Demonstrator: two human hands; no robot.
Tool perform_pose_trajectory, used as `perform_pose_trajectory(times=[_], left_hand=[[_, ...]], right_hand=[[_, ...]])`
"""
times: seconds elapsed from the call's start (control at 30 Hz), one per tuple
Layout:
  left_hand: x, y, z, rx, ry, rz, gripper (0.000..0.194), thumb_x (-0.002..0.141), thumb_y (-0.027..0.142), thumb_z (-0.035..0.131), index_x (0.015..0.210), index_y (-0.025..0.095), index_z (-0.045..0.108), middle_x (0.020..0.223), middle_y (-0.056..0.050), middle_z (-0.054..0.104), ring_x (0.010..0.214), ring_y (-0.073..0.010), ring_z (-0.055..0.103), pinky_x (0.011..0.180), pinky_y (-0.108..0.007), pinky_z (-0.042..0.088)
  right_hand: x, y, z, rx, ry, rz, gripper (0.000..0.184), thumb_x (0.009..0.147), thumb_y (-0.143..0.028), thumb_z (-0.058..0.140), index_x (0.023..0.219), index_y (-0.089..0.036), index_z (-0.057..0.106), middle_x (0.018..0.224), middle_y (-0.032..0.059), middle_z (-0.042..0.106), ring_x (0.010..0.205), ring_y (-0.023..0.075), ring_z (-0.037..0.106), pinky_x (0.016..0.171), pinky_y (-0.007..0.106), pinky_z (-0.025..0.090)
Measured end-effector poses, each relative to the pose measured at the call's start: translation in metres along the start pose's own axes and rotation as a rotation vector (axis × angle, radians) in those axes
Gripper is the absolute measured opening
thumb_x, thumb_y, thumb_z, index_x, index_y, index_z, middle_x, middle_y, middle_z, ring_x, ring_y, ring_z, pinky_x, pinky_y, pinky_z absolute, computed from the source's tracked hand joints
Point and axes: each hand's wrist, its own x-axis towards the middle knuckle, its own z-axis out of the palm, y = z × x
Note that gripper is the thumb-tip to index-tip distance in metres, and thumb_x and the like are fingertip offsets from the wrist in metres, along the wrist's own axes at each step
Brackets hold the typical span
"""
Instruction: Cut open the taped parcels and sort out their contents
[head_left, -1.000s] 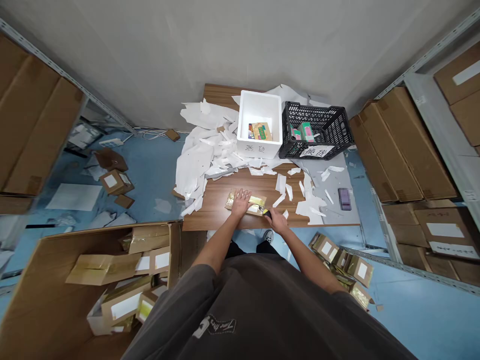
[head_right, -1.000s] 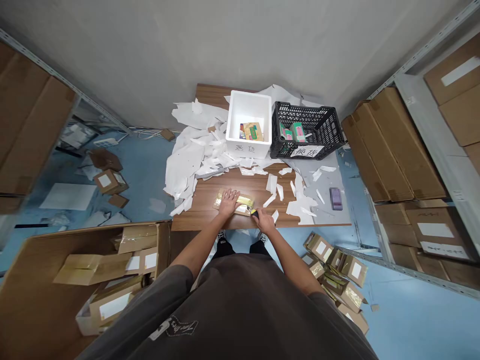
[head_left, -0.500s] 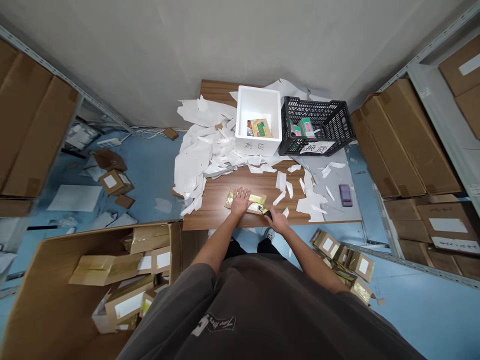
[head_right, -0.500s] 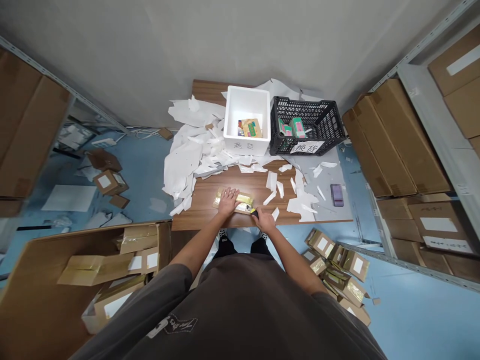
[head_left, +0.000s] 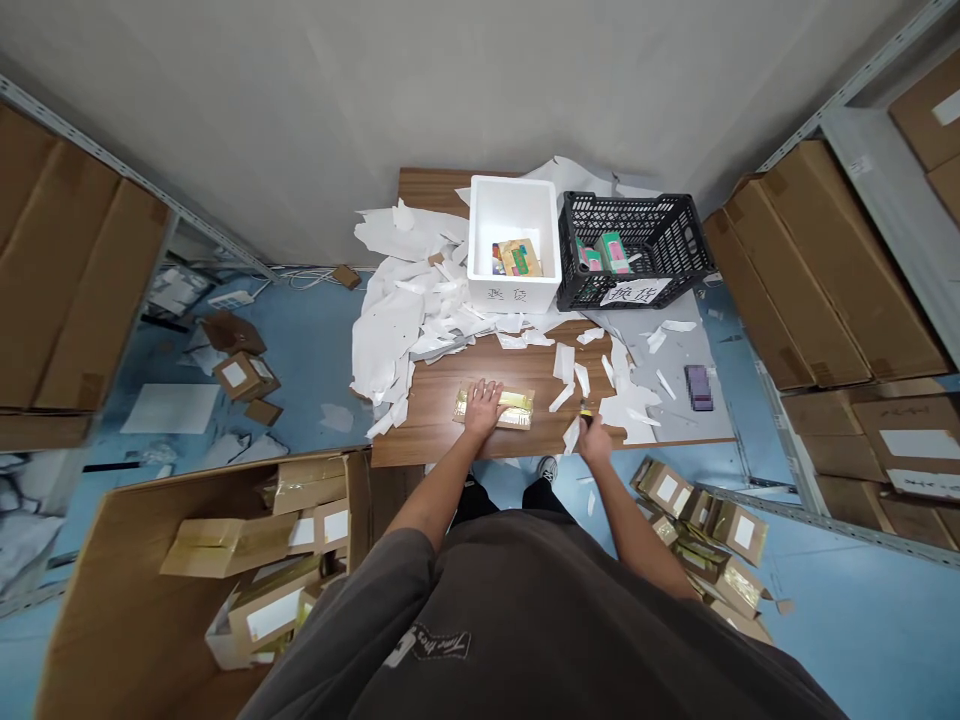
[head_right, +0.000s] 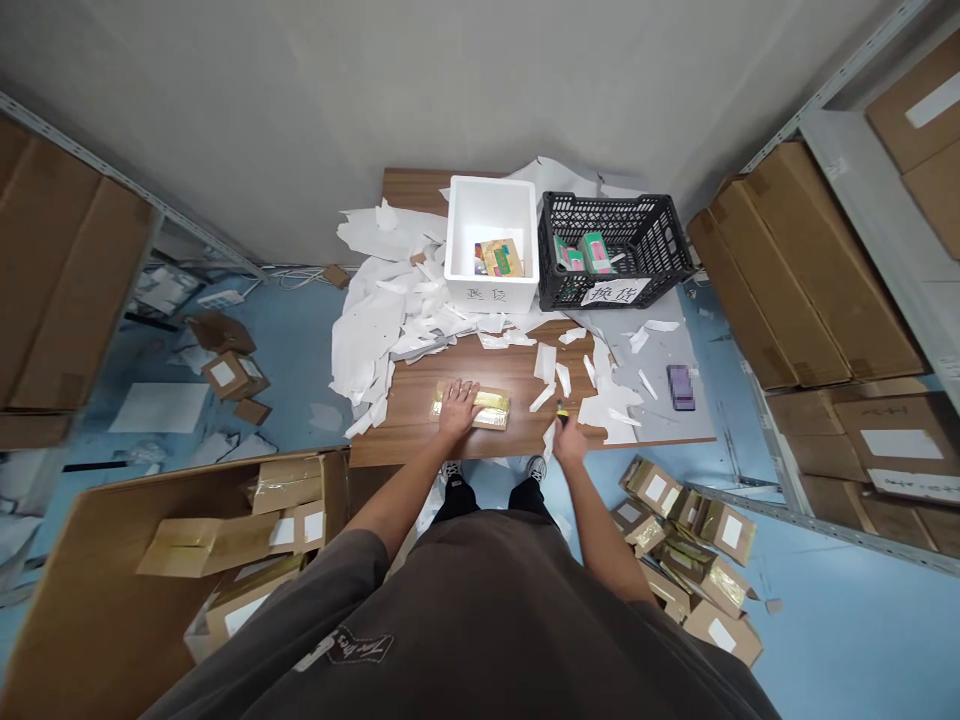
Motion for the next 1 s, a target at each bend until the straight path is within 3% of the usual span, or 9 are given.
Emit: perform_pose_trajectory(times=[0.1,0.17,0.4,0.53,0.67,0.73,0.83,0.93,1.0], left_hand=[[0.0,0.0,-0.001,-0.004,0.011,0.003,0.057,0.107,0.046,0.059,0.158,0.019,0.06,0.16,-0.017,0.061,0.159,-0.0377,0.045,0.134,-0.061,0.026],[0.0,0.001,-0.002,0.002,0.009,-0.005,0.058,0.107,0.047,0.058,0.158,0.02,0.06,0.16,-0.017,0.061,0.158,-0.0382,0.046,0.134,-0.061,0.026],[0.002,0.003,-0.007,0.024,-0.028,-0.019,0.06,0.106,0.048,0.058,0.16,0.021,0.057,0.162,-0.016,0.06,0.159,-0.037,0.045,0.135,-0.06,0.025],[0.0,0.004,-0.01,0.019,-0.058,-0.031,0.063,0.104,0.048,0.062,0.161,0.021,0.056,0.164,-0.017,0.058,0.16,-0.0367,0.042,0.136,-0.059,0.023],[0.0,0.005,-0.012,0.001,-0.061,-0.036,0.063,0.104,0.049,0.063,0.161,0.023,0.057,0.163,-0.016,0.059,0.16,-0.0372,0.043,0.135,-0.06,0.024],[0.0,0.005,-0.012,-0.004,-0.053,-0.04,0.063,0.104,0.05,0.063,0.16,0.023,0.057,0.162,-0.016,0.06,0.159,-0.0371,0.044,0.135,-0.059,0.024],[-0.001,0.008,-0.013,-0.005,-0.039,-0.043,0.064,0.105,0.053,0.062,0.16,0.021,0.057,0.163,-0.016,0.059,0.16,-0.0373,0.042,0.136,-0.058,0.024],[-0.002,0.012,-0.014,-0.007,-0.042,-0.047,0.064,0.105,0.052,0.061,0.16,0.019,0.057,0.166,-0.017,0.056,0.162,-0.0362,0.039,0.136,-0.057,0.022],[-0.004,0.013,-0.016,-0.01,-0.047,-0.054,0.064,0.105,0.051,0.061,0.16,0.018,0.057,0.168,-0.016,0.053,0.163,-0.0356,0.037,0.137,-0.056,0.022]], right_hand=[[0.006,0.031,-0.015,-0.02,0.018,-0.042,0.04,0.115,-0.045,0.04,0.139,-0.019,0.058,0.119,0.0216,0.076,0.102,0.0343,0.073,0.085,0.041,0.047],[0.004,0.029,-0.016,-0.028,-0.006,-0.132,0.04,0.114,-0.048,0.043,0.139,-0.021,0.058,0.12,0.0196,0.077,0.104,0.0336,0.073,0.086,0.039,0.048],[-0.011,-0.047,0.017,-0.023,-0.158,-0.379,0.041,0.114,-0.051,0.049,0.141,-0.021,0.057,0.125,0.0137,0.077,0.111,0.0302,0.074,0.092,0.034,0.047],[0.002,-0.055,0.012,-0.03,-0.13,-0.336,0.04,0.115,-0.048,0.046,0.142,-0.021,0.056,0.124,0.0163,0.077,0.11,0.0316,0.074,0.093,0.036,0.046],[0.013,-0.024,-0.002,0.062,-0.017,-0.081,0.041,0.114,-0.048,0.043,0.14,-0.018,0.056,0.116,0.0194,0.077,0.105,0.034,0.074,0.091,0.039,0.047],[0.01,-0.01,0.0,0.149,0.006,-0.039,0.041,0.111,-0.05,0.046,0.137,-0.019,0.058,0.116,0.0198,0.077,0.105,0.0359,0.073,0.09,0.04,0.049],[-0.002,-0.017,0.023,0.381,-0.03,-0.113,0.043,0.103,-0.055,0.058,0.131,-0.023,0.059,0.119,0.0132,0.076,0.109,0.0344,0.072,0.092,0.04,0.052],[-0.014,-0.051,0.059,0.618,-0.034,-0.02,0.054,0.096,-0.06,0.065,0.131,-0.02,0.056,0.118,0.0115,0.075,0.107,0.0309,0.071,0.092,0.038,0.055],[-0.014,-0.076,0.078,0.633,-0.008,0.0,0.054,0.098,-0.057,0.062,0.132,-0.015,0.055,0.117,0.0153,0.075,0.105,0.0301,0.07,0.089,0.037,0.056]])
